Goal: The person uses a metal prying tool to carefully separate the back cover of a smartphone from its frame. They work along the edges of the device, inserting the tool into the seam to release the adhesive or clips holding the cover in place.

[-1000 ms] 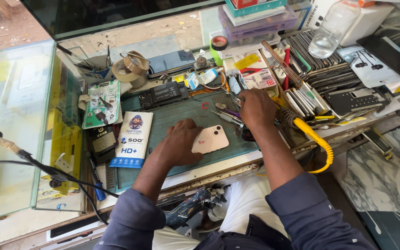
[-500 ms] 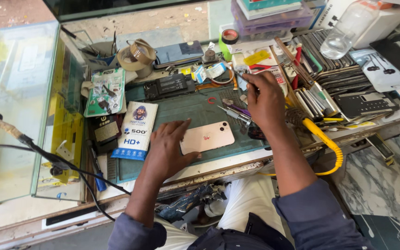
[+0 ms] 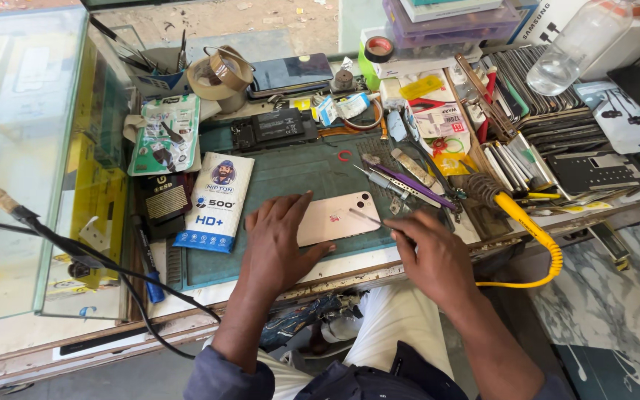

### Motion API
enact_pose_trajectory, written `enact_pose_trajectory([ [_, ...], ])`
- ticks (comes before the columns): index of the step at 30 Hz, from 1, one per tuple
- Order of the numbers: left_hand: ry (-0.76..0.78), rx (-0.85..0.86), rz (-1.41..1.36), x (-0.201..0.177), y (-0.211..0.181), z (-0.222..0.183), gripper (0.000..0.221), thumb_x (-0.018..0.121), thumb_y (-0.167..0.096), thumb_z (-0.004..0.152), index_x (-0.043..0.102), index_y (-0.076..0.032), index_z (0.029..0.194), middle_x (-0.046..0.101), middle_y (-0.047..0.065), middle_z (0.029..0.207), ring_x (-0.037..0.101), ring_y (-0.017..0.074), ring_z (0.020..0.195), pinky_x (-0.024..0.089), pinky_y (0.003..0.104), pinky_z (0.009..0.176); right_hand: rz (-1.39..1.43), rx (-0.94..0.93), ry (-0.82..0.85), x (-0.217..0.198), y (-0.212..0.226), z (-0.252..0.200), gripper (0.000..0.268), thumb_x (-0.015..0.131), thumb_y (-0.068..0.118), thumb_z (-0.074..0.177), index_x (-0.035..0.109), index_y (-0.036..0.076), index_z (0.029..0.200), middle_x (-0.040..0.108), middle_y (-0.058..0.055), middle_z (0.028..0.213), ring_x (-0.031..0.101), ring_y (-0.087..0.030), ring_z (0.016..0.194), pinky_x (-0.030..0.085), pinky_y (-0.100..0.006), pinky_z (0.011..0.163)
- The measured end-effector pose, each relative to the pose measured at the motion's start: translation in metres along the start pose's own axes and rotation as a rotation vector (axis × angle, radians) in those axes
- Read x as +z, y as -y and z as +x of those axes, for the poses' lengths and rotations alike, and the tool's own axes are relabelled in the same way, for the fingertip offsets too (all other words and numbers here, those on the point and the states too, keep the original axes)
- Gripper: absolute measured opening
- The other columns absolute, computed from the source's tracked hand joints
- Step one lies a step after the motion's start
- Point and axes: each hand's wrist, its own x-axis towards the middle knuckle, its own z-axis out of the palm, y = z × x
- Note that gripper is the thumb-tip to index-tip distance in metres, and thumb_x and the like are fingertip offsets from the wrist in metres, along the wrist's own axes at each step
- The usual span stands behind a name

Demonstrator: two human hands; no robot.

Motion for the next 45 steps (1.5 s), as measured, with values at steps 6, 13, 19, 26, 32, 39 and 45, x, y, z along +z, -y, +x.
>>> enact_pose_trajectory([
  [6, 0.002, -0.064, 0.015, 0.006, 0.001, -0.001, 0.091, 0.091, -0.045, 0.064, 0.057, -0.006, 0.14, 0.063, 0.014, 0.131, 0.053, 0.0337, 0.125, 0.036, 0.049, 0.101, -0.006, -0.054, -0.018, 0.005, 0.005, -0.001, 0.019, 0.07, 0.017, 0.091, 0.074, 0.014, 0.11, 0.07, -0.005, 0.098, 0.071, -0.027, 0.08, 0.057, -0.039, 0.066],
  [13, 0.006, -0.137, -0.007, 0.005, 0.002, -0.001, 0.096, 0.091, -0.046, 0.064, 0.054, -0.006, 0.143, 0.065, 0.014, 0.127, 0.054, 0.0322, 0.123, 0.034, 0.048, 0.103, -0.084, 0.031, 0.075, 0.003, 0.015, 0.006, 0.017, 0.068, 0.02, 0.093, 0.075, 0.014, 0.108, 0.071, -0.007, 0.093, 0.072, -0.03, 0.073, 0.057, -0.042, 0.063],
  [19, 0.027, -0.155, -0.022, 0.004, 0.002, -0.001, 0.099, 0.092, -0.048, 0.062, 0.054, -0.008, 0.144, 0.065, 0.013, 0.126, 0.054, 0.0312, 0.122, 0.034, 0.048, 0.102, -0.139, 0.052, 0.122, 0.002, 0.024, 0.004, 0.019, 0.066, 0.018, 0.095, 0.075, 0.013, 0.11, 0.073, -0.008, 0.094, 0.073, -0.031, 0.07, 0.058, -0.042, 0.061],
  [26, 0.043, -0.128, -0.028, 0.001, 0.001, 0.0, 0.095, 0.091, -0.046, 0.063, 0.055, -0.008, 0.143, 0.065, 0.012, 0.124, 0.054, 0.0307, 0.12, 0.033, 0.049, 0.099, -0.122, 0.042, 0.1, 0.007, 0.028, 0.0, 0.021, 0.065, 0.016, 0.094, 0.073, 0.01, 0.112, 0.073, -0.01, 0.092, 0.073, -0.03, 0.068, 0.059, -0.042, 0.059],
  [32, 0.051, -0.093, -0.013, 0.0, 0.0, -0.001, 0.085, 0.089, -0.043, 0.067, 0.06, -0.007, 0.139, 0.063, 0.01, 0.126, 0.052, 0.0301, 0.12, 0.032, 0.048, 0.098, -0.118, 0.061, 0.144, 0.003, 0.031, 0.001, 0.021, 0.064, 0.016, 0.095, 0.074, 0.01, 0.113, 0.073, -0.011, 0.091, 0.073, -0.031, 0.071, 0.059, -0.042, 0.062],
  [39, 0.1, -0.094, -0.026, -0.003, -0.001, 0.004, 0.078, 0.089, -0.041, 0.067, 0.065, -0.009, 0.133, 0.062, 0.01, 0.127, 0.052, 0.0294, 0.12, 0.032, 0.047, 0.097, -0.117, 0.048, 0.111, 0.005, 0.032, 0.001, 0.02, 0.064, 0.015, 0.094, 0.073, 0.009, 0.111, 0.076, -0.011, 0.103, 0.076, -0.031, 0.078, 0.061, -0.04, 0.067],
  [45, 0.1, -0.102, -0.035, -0.004, -0.003, 0.004, 0.077, 0.09, -0.04, 0.065, 0.066, -0.01, 0.132, 0.062, 0.01, 0.127, 0.052, 0.0293, 0.12, 0.032, 0.046, 0.095, -0.131, 0.04, 0.06, 0.01, 0.036, -0.006, 0.019, 0.064, 0.013, 0.093, 0.072, 0.007, 0.109, 0.076, -0.01, 0.104, 0.075, -0.032, 0.073, 0.06, -0.042, 0.064],
])
